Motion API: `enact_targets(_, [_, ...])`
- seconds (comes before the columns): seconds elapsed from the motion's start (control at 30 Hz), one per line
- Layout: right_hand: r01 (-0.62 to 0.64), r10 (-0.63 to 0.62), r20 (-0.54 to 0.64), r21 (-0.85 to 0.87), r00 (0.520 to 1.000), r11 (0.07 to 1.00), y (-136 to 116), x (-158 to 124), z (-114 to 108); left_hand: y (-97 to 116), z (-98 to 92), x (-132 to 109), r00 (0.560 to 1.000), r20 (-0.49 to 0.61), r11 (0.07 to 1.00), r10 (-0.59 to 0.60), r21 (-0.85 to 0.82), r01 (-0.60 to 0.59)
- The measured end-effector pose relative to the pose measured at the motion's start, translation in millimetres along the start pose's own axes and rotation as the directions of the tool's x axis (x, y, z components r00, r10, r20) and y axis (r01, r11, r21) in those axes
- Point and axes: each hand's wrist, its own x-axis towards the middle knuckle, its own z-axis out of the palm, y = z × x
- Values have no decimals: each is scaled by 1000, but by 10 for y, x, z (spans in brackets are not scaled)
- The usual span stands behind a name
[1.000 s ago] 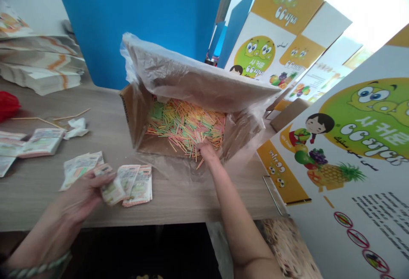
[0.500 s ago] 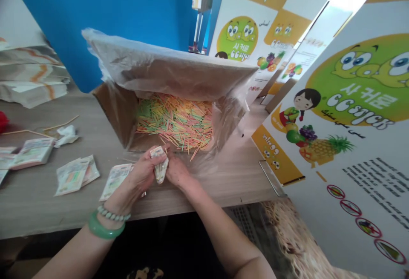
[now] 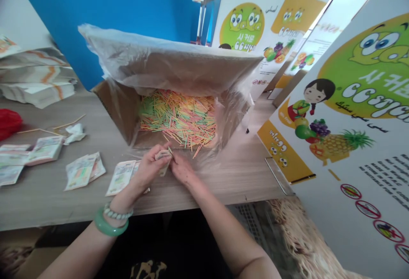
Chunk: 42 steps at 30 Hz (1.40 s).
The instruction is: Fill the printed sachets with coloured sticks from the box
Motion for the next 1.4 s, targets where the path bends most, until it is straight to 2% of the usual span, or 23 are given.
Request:
enact_targets(0.1, [-21, 20, -53, -11, 998, 1000, 10, 7, 100, -19, 80, 5, 998, 63, 997, -7, 73, 2])
enact_targets(0.17, [-31, 36, -100, 53, 994, 998, 26, 31, 118, 2, 73, 12, 998, 67, 997, -12, 81, 6])
enact_targets(0.27, [-59, 93, -133, 240, 987, 969, 68, 72, 63, 32, -48, 12, 999, -33, 999, -13, 41, 14])
enact_targets(0.4, [-92, 160, -130, 419, 979, 903, 141, 95, -26, -1, -227, -43, 983, -151, 995, -104, -9, 103])
enact_targets(0.5, [-47, 126, -164, 415, 978, 908, 186, 88, -29, -82, -232, -153, 986, -149, 987, -75, 129, 95])
enact_targets(0.6, [-21, 98, -183, 383, 978, 923, 212, 75, -7, -206, -143, -323, 998, -60, 931, -8, 363, 29])
enact_targets(0.67, [4, 63, -190, 334, 980, 943, 215, 64, -1, -293, -79, -448, 1000, 13, 873, -15, 487, 6])
enact_targets(0.77, [29, 10, -163, 233, 987, 972, 193, 44, -13, -370, -30, -597, 998, 66, 825, -7, 565, -31])
enact_targets(0.87, [36, 4, -179, 217, 984, 975, 160, 29, -29, -348, -52, -644, 999, 29, 869, -34, 494, 15])
enact_targets(1.0, [6, 49, -219, 245, 975, 969, 158, 41, -26, -213, -138, -594, 978, -87, 970, -189, 136, 200])
enact_targets(1.07, [-10, 73, -208, 289, 975, 957, 179, 57, -21, -120, -175, -577, 957, -118, 964, -265, -22, 264])
enact_targets(1.13, [-6, 71, -196, 314, 978, 950, 200, 69, -19, -20, -197, -585, 941, -135, 949, -309, -107, 297])
enact_targets(1.2, [18, 35, -181, 280, 983, 960, 204, 67, -20, 74, -208, -617, 929, -85, 924, -361, -169, 344])
enact_targets(1.3, [31, -2, -162, 177, 987, 984, 150, 31, -21, 155, -221, -672, 886, 66, 859, -459, -223, 462])
enact_targets(1.4, [70, -47, -196, 111, 979, 991, 57, -21, -16, 147, -253, -673, 875, 81, 848, -478, -219, 483])
